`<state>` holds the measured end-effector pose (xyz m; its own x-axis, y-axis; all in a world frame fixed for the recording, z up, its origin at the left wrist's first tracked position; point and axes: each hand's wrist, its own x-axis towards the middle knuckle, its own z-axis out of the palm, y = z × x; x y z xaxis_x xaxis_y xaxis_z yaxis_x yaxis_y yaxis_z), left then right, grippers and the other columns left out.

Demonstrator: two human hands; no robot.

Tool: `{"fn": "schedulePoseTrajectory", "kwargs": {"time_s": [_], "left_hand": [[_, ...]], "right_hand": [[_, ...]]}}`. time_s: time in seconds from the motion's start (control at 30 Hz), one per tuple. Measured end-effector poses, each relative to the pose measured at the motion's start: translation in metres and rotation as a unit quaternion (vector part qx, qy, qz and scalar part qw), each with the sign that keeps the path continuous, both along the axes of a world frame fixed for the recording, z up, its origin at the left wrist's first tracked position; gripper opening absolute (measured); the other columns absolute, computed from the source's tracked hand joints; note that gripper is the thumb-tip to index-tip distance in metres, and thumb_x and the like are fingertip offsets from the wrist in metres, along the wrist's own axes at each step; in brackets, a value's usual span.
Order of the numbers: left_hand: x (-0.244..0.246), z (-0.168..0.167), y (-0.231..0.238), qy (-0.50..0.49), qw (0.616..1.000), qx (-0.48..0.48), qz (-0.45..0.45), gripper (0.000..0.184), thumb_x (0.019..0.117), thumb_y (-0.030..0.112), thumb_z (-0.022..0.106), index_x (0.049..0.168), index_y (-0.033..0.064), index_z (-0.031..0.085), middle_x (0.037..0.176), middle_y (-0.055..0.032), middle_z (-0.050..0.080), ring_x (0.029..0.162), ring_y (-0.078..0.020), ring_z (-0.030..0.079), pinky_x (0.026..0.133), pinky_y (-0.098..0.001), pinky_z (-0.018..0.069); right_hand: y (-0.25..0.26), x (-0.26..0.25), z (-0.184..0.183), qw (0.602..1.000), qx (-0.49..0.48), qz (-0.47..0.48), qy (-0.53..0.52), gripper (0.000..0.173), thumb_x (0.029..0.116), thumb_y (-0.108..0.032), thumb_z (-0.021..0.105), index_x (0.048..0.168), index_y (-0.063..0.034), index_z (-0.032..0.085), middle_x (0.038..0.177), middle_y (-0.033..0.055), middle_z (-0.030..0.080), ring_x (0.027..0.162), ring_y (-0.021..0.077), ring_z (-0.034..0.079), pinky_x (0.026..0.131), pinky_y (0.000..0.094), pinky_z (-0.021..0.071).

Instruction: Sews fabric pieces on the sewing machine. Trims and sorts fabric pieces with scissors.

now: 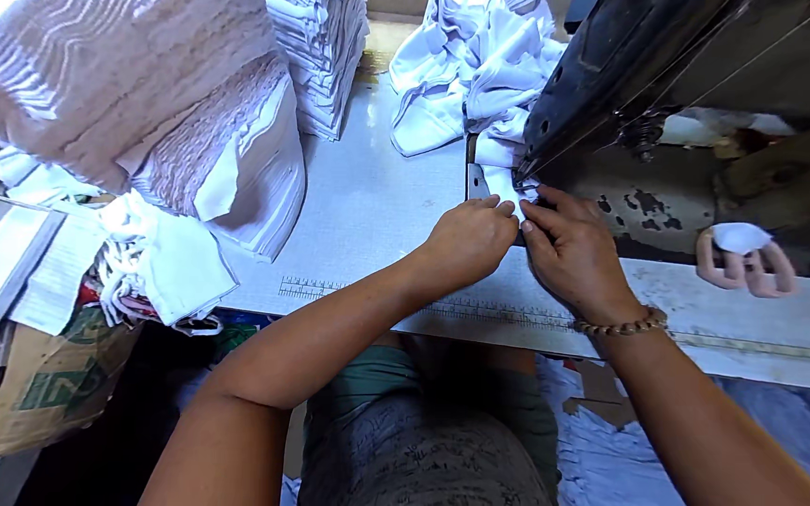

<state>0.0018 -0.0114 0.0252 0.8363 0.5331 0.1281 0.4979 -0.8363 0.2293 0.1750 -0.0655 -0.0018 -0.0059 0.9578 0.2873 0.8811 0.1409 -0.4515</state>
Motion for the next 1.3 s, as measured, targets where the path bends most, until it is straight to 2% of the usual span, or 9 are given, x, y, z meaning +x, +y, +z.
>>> {"fn": "schedulePoseTrajectory", "kwargs": {"time_s": [0.27,0.4,0.53,0.73,0.83,1.03,1.13,1.2,1.3], "left_hand": [[0.006,-0.009,0.005,-0.023,1.0,-0.002,0.008,0.026,0.1003,0.006,0.054,0.115,0.0069,0.075,0.132,-0.0114,0.069,0.133,-0.0287,0.058,0.113,-0.0429,0.0447],[0.005,-0.007,0.009,-0.024,1.0,-0.004,-0.013,0.029,0.1023,0.003,0.049,0.119,0.0022,0.072,0.131,-0.0115,0.069,0.129,-0.0263,0.061,0.112,-0.0382,0.0445],[0.005,-0.008,0.012,-0.016,1.0,-0.011,-0.02,0.029,0.1033,0.003,0.047,0.121,-0.0001,0.07,0.13,-0.0136,0.068,0.13,-0.0285,0.06,0.111,-0.0386,0.0452],[0.001,-0.01,0.009,-0.057,0.998,-0.015,-0.004,0.02,0.0995,0.001,0.057,0.111,-0.0015,0.074,0.123,-0.0149,0.072,0.126,-0.0292,0.062,0.111,-0.0406,0.0454],[0.002,-0.015,0.012,-0.072,0.997,-0.011,-0.015,0.026,0.0988,0.0,0.054,0.117,-0.0039,0.072,0.132,-0.0183,0.068,0.133,-0.0354,0.059,0.114,-0.0454,0.0445],[0.0,-0.003,0.015,-0.048,0.996,-0.07,-0.02,0.032,0.1018,0.003,0.05,0.127,-0.0023,0.07,0.139,-0.0176,0.065,0.135,-0.0354,0.057,0.114,-0.0474,0.0431],[-0.01,0.024,0.035,-0.183,0.969,-0.149,0.073,0.028,0.0992,0.003,0.051,0.116,-0.0031,0.073,0.11,-0.019,0.075,0.105,-0.0302,0.072,0.094,-0.0492,0.0545],[-0.015,0.048,0.063,-0.228,0.948,-0.142,0.169,0.03,0.1009,0.007,0.053,0.125,-0.0014,0.069,0.119,-0.0201,0.072,0.11,-0.031,0.07,0.099,-0.0501,0.0533],[-0.014,0.06,0.128,-0.243,0.923,-0.11,0.276,0.05,0.0951,0.013,0.064,0.143,0.0022,0.056,0.14,-0.0249,0.058,0.131,-0.0401,0.055,0.107,-0.0571,0.0448]], "right_hand": [[0.002,0.012,-0.011,1.0,0.015,0.024,0.005,0.043,0.1069,-0.033,0.044,0.137,-0.0113,0.066,0.149,0.0185,0.055,0.136,0.0418,0.051,0.111,0.0633,0.0384],[0.005,0.016,-0.018,0.999,0.015,0.032,-0.001,0.046,0.1062,-0.036,0.042,0.133,-0.0104,0.07,0.148,0.0239,0.053,0.136,0.0471,0.049,0.111,0.065,0.0356],[0.007,0.018,-0.022,0.999,0.029,0.03,-0.005,0.048,0.1059,-0.036,0.041,0.138,-0.0097,0.066,0.147,0.0251,0.054,0.135,0.0473,0.05,0.112,0.0643,0.0351],[0.0,-0.002,-0.003,0.999,0.015,0.027,-0.024,0.041,0.1066,-0.026,0.044,0.135,-0.0073,0.068,0.143,0.0291,0.055,0.131,0.0537,0.051,0.106,0.0718,0.0334],[0.0,-0.005,0.001,1.0,0.0,0.007,-0.026,0.037,0.1057,-0.018,0.049,0.135,-0.0075,0.067,0.146,0.0253,0.054,0.134,0.0486,0.05,0.108,0.0683,0.0359],[0.002,-0.003,-0.001,0.999,-0.002,0.006,-0.034,0.038,0.1057,-0.02,0.047,0.135,-0.0054,0.067,0.146,0.0222,0.055,0.133,0.0451,0.051,0.105,0.0655,0.0394],[0.002,0.002,-0.003,1.0,0.007,0.012,-0.018,0.039,0.1052,-0.024,0.049,0.134,-0.0057,0.068,0.147,0.0223,0.054,0.135,0.0442,0.05,0.106,0.0662,0.0384],[0.003,0.002,-0.004,1.0,0.026,0.004,0.014,0.038,0.1028,-0.025,0.054,0.131,-0.0033,0.068,0.147,0.0228,0.054,0.135,0.0434,0.05,0.108,0.0643,0.0385],[0.003,0.0,-0.006,0.997,0.069,-0.017,0.041,0.037,0.1009,-0.027,0.055,0.126,-0.0023,0.069,0.14,0.0215,0.059,0.132,0.0409,0.054,0.11,0.0593,0.041]]}}
